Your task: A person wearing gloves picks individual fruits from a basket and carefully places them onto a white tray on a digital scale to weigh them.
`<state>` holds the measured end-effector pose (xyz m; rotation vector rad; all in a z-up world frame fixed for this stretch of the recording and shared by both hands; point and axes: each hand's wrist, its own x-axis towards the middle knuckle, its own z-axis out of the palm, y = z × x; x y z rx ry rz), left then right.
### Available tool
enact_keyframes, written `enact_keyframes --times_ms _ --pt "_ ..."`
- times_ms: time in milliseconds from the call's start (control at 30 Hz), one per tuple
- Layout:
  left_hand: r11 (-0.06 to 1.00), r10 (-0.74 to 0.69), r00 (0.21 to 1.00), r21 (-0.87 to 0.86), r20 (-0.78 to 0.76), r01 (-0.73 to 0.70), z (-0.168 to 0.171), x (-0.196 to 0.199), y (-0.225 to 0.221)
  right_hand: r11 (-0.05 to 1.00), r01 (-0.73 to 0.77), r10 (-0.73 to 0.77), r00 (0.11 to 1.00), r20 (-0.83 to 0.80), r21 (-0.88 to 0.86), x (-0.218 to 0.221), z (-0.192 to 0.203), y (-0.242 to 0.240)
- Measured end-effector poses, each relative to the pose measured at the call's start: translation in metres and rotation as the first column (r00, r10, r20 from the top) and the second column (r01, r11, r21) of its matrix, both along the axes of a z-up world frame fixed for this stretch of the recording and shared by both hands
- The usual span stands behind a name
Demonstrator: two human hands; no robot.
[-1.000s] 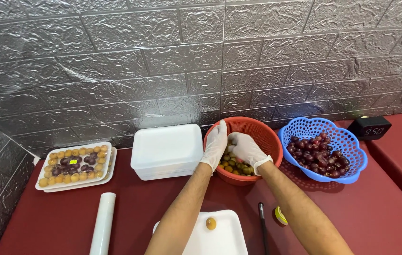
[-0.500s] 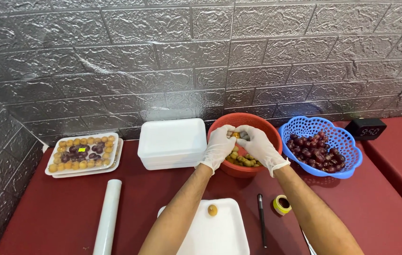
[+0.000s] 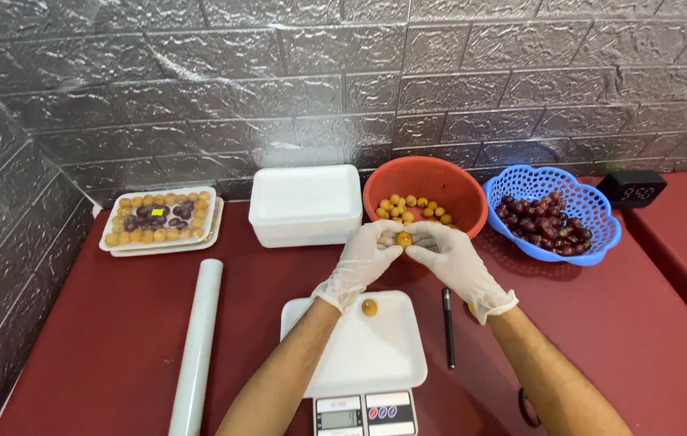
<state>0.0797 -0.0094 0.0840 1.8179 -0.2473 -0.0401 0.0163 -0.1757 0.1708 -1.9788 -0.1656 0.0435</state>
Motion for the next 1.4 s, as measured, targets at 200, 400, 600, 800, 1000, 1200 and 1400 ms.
enact_keyframes --times_ms 200,400,600,800,1000,1200,1400 --pt "0.991 -0.029 0.999 0.131 0.019 0.027 -0.008 -0.056 0.016 0.998 -0.032 0.033 0.999 0.02 -0.047 -0.03 -0.037 0.009" --pt "0.948 -0.019 0.999 0.317 0.031 0.009 -0.03 -0.073 0.027 0.968 -0.098 0.119 0.99 0.075 -0.231 -0.044 -0.069 0.011" --pt "0.799 -0.09 0.985 0.602 0.147 -0.017 -0.069 -0.082 0.043 0.806 -0.104 0.234 0.96 0.154 -0.582 -0.04 -0.109 0.009" --pt "0.754 -0.079 0.97 0.65 0.231 -0.093 -0.101 -0.082 0.044 0.744 -0.056 0.212 0.965 0.156 -0.666 -0.034 -0.129 0.009" --pt "0.747 -0.057 0.953 0.646 0.299 -0.158 -0.111 -0.083 0.04 0.753 -0.067 0.183 0.977 0.111 -0.654 -0.036 -0.128 0.01" --pt "0.783 -0.076 0.94 0.604 0.332 -0.15 -0.095 -0.096 0.039 0.766 -0.069 0.18 0.978 0.109 -0.639 -0.036 -0.127 0.012" --pt "0.773 -0.088 0.928 0.612 0.362 -0.165 -0.096 -0.098 0.04 0.762 -0.077 0.184 0.978 0.101 -0.643 -0.034 -0.13 0.01"
